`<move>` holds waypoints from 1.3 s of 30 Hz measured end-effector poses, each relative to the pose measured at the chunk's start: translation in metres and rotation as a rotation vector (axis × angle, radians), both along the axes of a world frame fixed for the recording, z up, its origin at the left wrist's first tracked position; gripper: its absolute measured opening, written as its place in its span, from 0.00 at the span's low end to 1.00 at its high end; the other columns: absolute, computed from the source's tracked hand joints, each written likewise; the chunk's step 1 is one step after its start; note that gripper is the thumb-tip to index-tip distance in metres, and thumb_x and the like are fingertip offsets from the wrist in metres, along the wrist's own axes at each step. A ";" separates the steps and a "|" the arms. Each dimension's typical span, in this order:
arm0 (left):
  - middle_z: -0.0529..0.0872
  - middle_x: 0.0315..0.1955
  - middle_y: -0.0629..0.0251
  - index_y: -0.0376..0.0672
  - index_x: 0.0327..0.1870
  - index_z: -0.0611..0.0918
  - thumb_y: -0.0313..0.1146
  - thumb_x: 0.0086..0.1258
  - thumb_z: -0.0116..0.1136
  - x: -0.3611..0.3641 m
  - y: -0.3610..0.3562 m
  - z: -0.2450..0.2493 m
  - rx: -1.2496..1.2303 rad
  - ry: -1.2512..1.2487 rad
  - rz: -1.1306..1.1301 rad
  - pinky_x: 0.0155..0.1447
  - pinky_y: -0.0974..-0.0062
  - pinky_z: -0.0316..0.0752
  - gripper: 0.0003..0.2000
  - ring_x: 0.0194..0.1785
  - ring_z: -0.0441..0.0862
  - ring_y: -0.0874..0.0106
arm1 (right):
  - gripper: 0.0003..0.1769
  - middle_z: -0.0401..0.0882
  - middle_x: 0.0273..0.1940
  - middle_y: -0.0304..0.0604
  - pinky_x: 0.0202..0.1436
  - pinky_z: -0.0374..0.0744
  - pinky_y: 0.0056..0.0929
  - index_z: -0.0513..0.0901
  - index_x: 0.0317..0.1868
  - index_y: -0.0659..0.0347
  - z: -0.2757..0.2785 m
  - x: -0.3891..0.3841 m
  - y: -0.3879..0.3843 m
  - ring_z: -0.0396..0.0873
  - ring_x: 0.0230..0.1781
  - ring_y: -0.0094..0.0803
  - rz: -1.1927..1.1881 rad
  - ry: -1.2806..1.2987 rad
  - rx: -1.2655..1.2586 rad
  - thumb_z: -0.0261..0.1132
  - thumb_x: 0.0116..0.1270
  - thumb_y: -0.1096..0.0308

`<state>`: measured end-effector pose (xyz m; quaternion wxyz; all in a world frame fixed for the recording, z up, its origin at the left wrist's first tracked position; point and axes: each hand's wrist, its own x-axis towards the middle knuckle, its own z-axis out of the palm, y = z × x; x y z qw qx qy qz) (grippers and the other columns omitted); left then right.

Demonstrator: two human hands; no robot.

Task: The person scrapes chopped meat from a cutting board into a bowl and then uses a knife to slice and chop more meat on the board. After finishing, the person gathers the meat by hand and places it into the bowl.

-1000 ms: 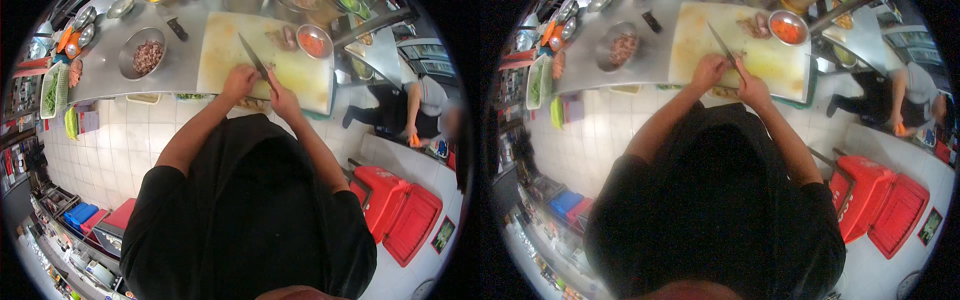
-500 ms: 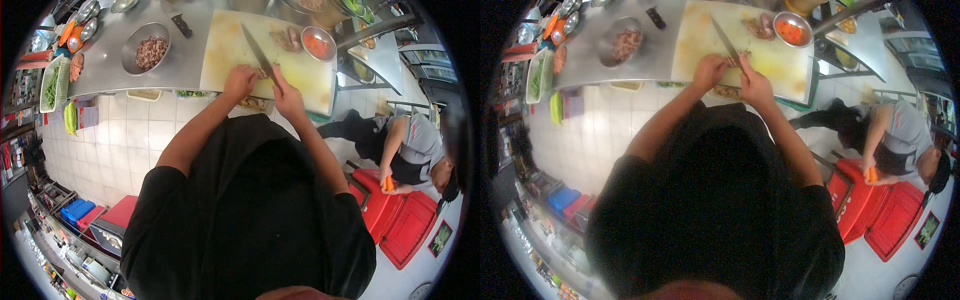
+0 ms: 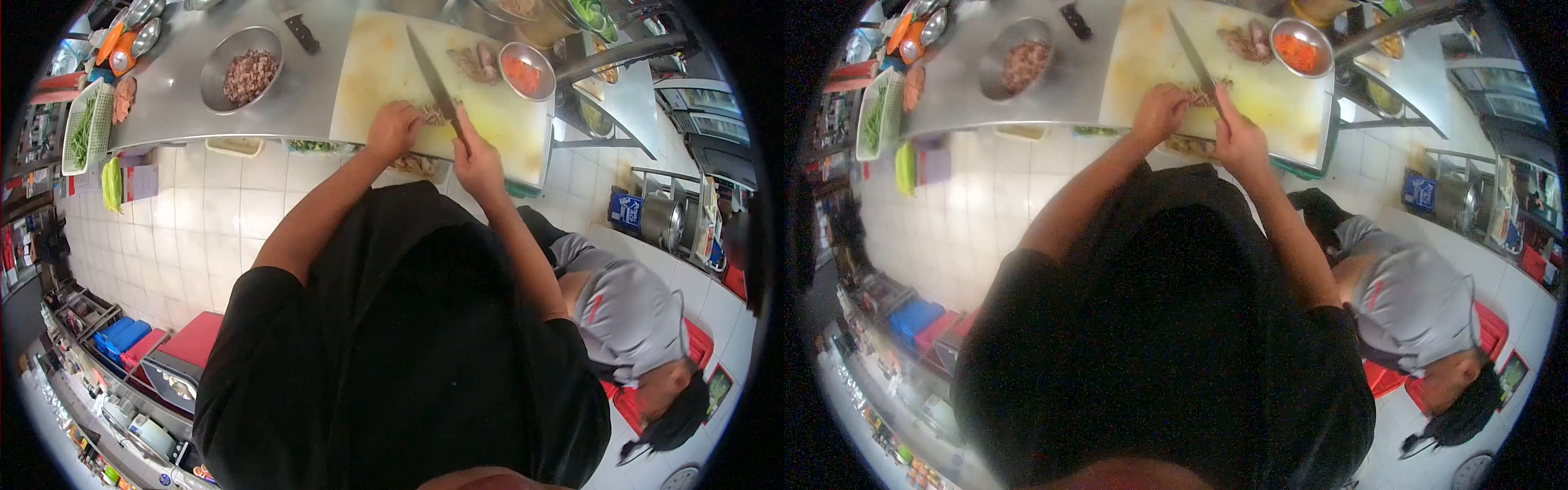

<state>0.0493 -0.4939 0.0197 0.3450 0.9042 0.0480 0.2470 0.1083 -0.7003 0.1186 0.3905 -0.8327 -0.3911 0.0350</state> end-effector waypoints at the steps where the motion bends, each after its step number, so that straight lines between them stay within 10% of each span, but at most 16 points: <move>1: 0.87 0.35 0.55 0.41 0.36 0.87 0.27 0.64 0.67 -0.004 -0.002 -0.001 -0.008 -0.010 -0.001 0.52 0.52 0.79 0.02 0.44 0.84 0.48 | 0.36 0.87 0.41 0.65 0.47 0.83 0.56 0.70 0.82 0.48 0.009 -0.007 0.001 0.86 0.41 0.63 0.002 0.001 0.023 0.62 0.74 0.72; 39: 0.86 0.40 0.60 0.43 0.33 0.88 0.28 0.62 0.68 -0.030 0.013 -0.004 0.094 -0.041 0.048 0.55 0.55 0.77 0.02 0.48 0.83 0.54 | 0.35 0.88 0.43 0.64 0.49 0.83 0.55 0.71 0.81 0.43 -0.039 -0.008 0.012 0.87 0.43 0.63 0.046 0.131 -0.253 0.61 0.74 0.67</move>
